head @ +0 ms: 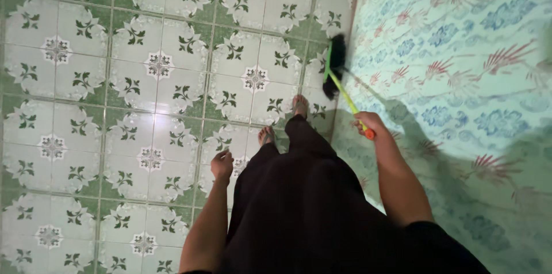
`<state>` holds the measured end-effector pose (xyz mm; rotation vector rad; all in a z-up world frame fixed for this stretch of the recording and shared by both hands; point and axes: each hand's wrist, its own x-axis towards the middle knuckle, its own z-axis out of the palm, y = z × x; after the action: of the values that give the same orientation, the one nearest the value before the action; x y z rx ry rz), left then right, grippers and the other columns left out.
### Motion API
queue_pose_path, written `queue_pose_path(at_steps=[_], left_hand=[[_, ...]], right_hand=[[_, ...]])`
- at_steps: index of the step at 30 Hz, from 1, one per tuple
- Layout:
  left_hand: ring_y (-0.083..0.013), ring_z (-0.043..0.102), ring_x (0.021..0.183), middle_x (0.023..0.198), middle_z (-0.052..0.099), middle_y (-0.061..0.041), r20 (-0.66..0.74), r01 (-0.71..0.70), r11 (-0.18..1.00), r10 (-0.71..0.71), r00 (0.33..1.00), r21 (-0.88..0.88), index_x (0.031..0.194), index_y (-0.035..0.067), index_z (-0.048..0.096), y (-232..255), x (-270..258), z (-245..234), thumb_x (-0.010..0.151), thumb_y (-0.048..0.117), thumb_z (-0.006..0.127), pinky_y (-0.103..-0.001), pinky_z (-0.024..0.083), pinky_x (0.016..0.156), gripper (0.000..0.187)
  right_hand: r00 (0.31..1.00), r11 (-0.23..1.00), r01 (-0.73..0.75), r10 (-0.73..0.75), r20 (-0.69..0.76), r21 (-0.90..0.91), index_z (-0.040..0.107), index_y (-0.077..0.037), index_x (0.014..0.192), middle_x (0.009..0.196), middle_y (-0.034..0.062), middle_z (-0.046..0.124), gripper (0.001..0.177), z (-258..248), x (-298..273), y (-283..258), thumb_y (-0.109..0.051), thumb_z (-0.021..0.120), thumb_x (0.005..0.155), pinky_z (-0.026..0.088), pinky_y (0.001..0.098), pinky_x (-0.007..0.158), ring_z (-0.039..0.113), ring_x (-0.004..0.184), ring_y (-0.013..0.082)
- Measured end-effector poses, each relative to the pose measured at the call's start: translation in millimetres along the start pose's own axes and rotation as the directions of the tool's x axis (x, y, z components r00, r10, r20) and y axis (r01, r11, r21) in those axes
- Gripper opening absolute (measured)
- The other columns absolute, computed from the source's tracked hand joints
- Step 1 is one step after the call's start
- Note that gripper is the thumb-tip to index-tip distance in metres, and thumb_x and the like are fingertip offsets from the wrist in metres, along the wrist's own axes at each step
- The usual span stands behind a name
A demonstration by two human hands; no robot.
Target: The person sweeps the tiled floor using a long-handled brush, collecting dust and debris along the baseboards and corners of the room.
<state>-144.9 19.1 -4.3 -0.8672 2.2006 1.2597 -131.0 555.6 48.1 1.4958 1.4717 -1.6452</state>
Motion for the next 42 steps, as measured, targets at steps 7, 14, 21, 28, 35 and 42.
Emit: queue_pose_path(at_steps=[7,14,21,28,35,42], left_hand=[[-0.0183,0.073,0.08,0.09,0.079,-0.015,-0.077,0.041,0.982,-0.056,0.995,-0.185,0.118,0.001,0.074,31.0,-16.0,27.6,0.091,0.024,0.07,-0.032,0.055,0.075,0.036],[-0.0186,0.071,0.079,0.093,0.078,-0.015,-0.065,0.155,0.944,-0.181,0.981,-0.29,0.12,0.0,0.073,51.9,-47.5,66.0,0.091,0.023,0.069,-0.035,0.055,0.071,0.037],[-0.0197,0.076,0.084,0.095,0.079,-0.014,-0.067,0.16,0.956,-0.181,0.981,-0.245,0.118,0.002,0.074,67.9,-53.1,81.3,0.09,0.023,0.069,-0.034,0.057,0.078,0.035],[-0.0204,0.075,0.082,0.088,0.079,-0.014,-0.08,-0.028,0.987,0.016,0.997,-0.157,0.115,0.002,0.076,94.7,-18.0,76.3,0.09,0.024,0.069,-0.033,0.056,0.078,0.033],[-0.0202,0.076,0.084,0.089,0.079,-0.013,-0.003,-0.05,0.998,0.05,0.999,-0.025,0.117,0.004,0.073,105.7,18.6,73.1,0.092,0.027,0.067,-0.033,0.055,0.077,0.034],[-0.0193,0.077,0.081,0.091,0.079,-0.013,0.062,-0.118,0.993,0.118,0.991,-0.003,0.116,0.005,0.075,112.9,33.4,82.8,0.091,0.028,0.069,-0.034,0.056,0.075,0.034]], right_hand=[[1.0,0.999,-0.005,0.005,-0.011,-0.04,0.061,-0.001,0.111,0.076,0.0107,0.064,0.027,26.6,25.0,-38.9,-0.021,0.063,0.093,0.044,0.0321,0.043,0.056,0.053,0.0161],[0.999,0.845,0.035,-0.041,0.0,-0.533,0.071,0.012,0.094,0.07,0.0201,0.068,0.024,32.1,40.9,-69.4,-0.008,0.07,0.08,0.049,0.0439,0.044,0.063,0.051,0.0296],[0.963,0.748,0.265,-0.182,0.196,-0.608,0.077,0.002,0.086,0.07,0.0144,0.072,0.017,82.7,89.1,-65.9,-0.006,0.079,0.071,0.05,0.0395,0.049,0.066,0.055,0.0223],[0.922,0.784,0.291,-0.076,0.381,-0.548,0.071,0.007,0.091,0.07,0.0119,0.069,0.028,138.6,78.7,-82.2,-0.02,0.069,0.098,0.052,0.0331,0.047,0.064,0.053,0.019],[0.857,0.986,0.057,0.031,0.515,-0.155,0.059,-0.008,0.128,0.074,0.0014,0.057,0.033,90.3,51.7,-71.5,-0.018,0.064,0.097,0.038,0.025,0.041,0.046,0.046,0.0065],[0.947,0.916,0.253,-0.167,0.276,-0.312,0.053,-0.003,0.146,0.078,0.0057,0.067,0.057,13.0,-19.4,-26.3,-0.018,0.07,0.094,0.045,0.0276,0.047,0.056,0.052,0.0104]])
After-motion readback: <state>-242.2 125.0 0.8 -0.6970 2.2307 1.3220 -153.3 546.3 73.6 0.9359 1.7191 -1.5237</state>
